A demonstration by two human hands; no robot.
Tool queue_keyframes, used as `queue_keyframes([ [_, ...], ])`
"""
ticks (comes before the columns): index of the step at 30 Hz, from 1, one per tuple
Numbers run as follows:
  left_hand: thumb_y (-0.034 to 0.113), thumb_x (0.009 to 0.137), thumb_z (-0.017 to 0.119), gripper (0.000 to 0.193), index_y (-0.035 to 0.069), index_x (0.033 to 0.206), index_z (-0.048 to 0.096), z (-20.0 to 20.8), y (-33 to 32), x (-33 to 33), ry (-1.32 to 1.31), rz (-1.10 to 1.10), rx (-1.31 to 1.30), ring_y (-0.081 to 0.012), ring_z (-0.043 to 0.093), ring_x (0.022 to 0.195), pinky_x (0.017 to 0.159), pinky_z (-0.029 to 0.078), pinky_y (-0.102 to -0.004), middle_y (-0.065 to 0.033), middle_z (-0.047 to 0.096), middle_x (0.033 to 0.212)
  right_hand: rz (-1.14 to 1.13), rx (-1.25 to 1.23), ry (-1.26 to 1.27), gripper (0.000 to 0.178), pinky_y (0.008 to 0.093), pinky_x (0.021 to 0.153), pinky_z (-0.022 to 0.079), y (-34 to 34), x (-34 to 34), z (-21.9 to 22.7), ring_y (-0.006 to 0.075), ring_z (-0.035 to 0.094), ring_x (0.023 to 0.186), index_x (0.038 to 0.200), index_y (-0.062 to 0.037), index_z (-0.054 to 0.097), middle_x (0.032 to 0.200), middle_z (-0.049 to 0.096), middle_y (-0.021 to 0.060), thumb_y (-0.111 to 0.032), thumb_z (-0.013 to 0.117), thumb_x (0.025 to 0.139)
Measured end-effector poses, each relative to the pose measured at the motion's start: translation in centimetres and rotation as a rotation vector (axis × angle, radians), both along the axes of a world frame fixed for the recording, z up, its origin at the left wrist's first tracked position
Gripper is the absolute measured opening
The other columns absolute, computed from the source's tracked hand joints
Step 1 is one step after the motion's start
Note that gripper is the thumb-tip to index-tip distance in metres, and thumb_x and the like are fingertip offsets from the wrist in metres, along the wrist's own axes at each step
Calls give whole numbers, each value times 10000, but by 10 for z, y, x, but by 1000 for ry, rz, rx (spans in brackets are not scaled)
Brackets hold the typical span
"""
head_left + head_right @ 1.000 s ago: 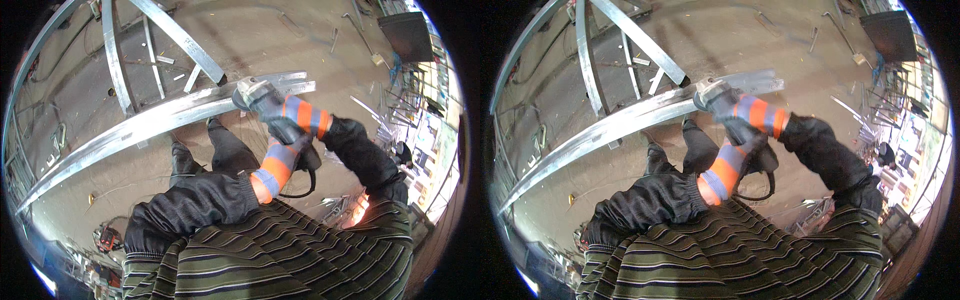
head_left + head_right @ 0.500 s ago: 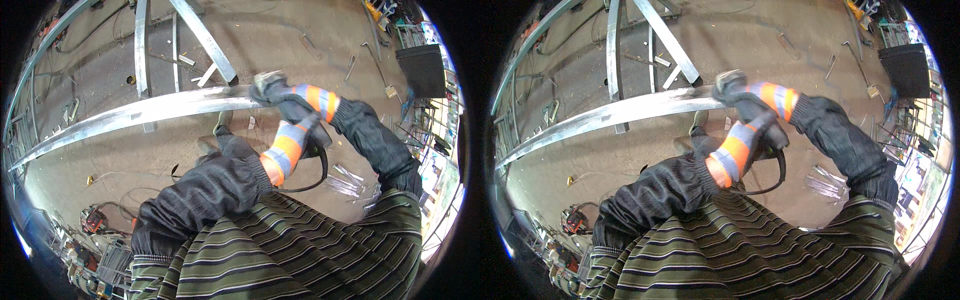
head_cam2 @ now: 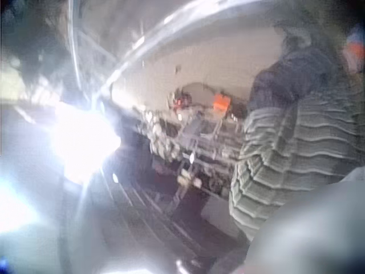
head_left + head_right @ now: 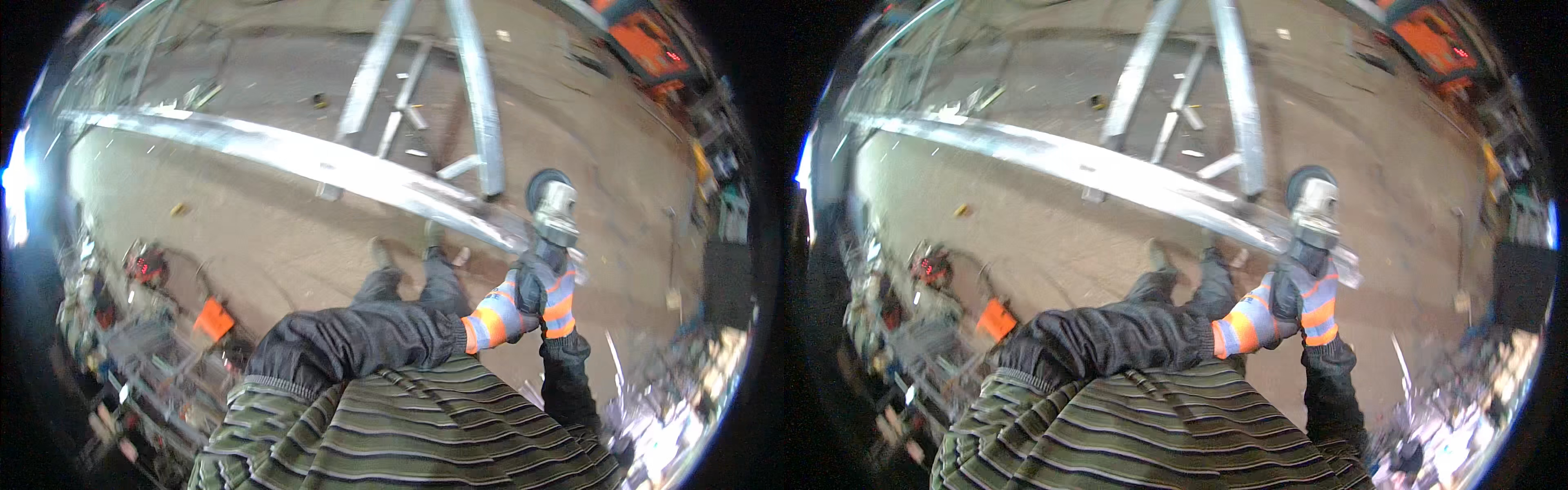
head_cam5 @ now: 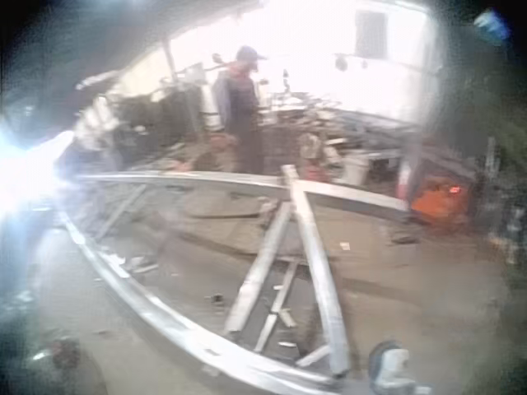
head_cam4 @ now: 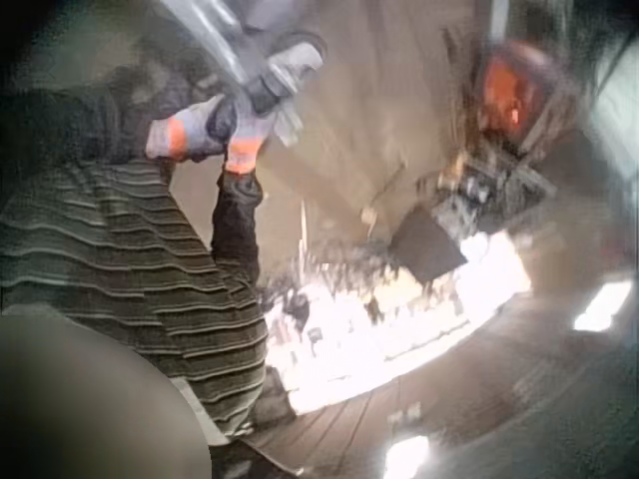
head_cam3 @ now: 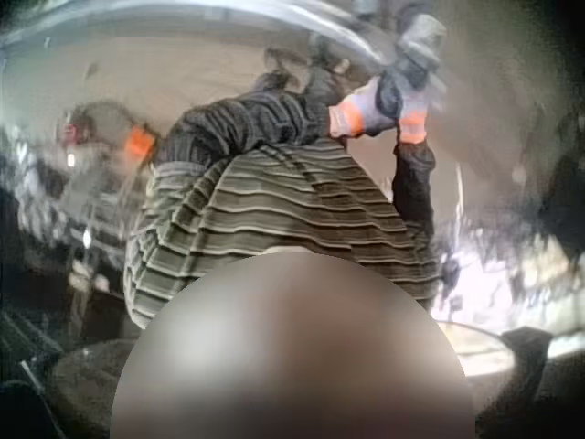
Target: The person walks through a metal fabrication shop, picks up an angle grinder, and grinds the edges of a large metal frame. Sparks are visible as the tool smooths the metal surfaces.
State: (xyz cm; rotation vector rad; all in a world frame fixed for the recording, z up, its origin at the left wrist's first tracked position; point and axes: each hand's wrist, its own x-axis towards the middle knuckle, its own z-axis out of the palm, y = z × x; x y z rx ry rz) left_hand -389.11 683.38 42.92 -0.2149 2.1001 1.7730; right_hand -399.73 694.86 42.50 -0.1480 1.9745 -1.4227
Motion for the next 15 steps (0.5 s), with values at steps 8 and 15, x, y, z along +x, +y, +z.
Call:
queue_keyframes([
  [8, 275, 721, 821, 789, 23, 1371, 452, 27, -142, 49, -260, 446, 61, -437, 649, 1143, 951, 517, -441, -278, 678, 1181, -95, -336, -255, 333, 345, 813, 572, -148, 38, -22, 210, 684, 865, 1119, 19, 678, 981, 703, 106, -214, 717, 885],
  [15, 194, 778, 841, 775, 21, 1435, 468, 8, -263, 129, -7, 750, 287, -182, 594, 1164, 1019, 472, -345, -131, 636, 1307, 300, -408, -137, 344, 352, 710, 585, -345, 62, 7, 230, 689, 763, 1034, 52, 670, 885, 695, 132, -262, 689, 896],
])
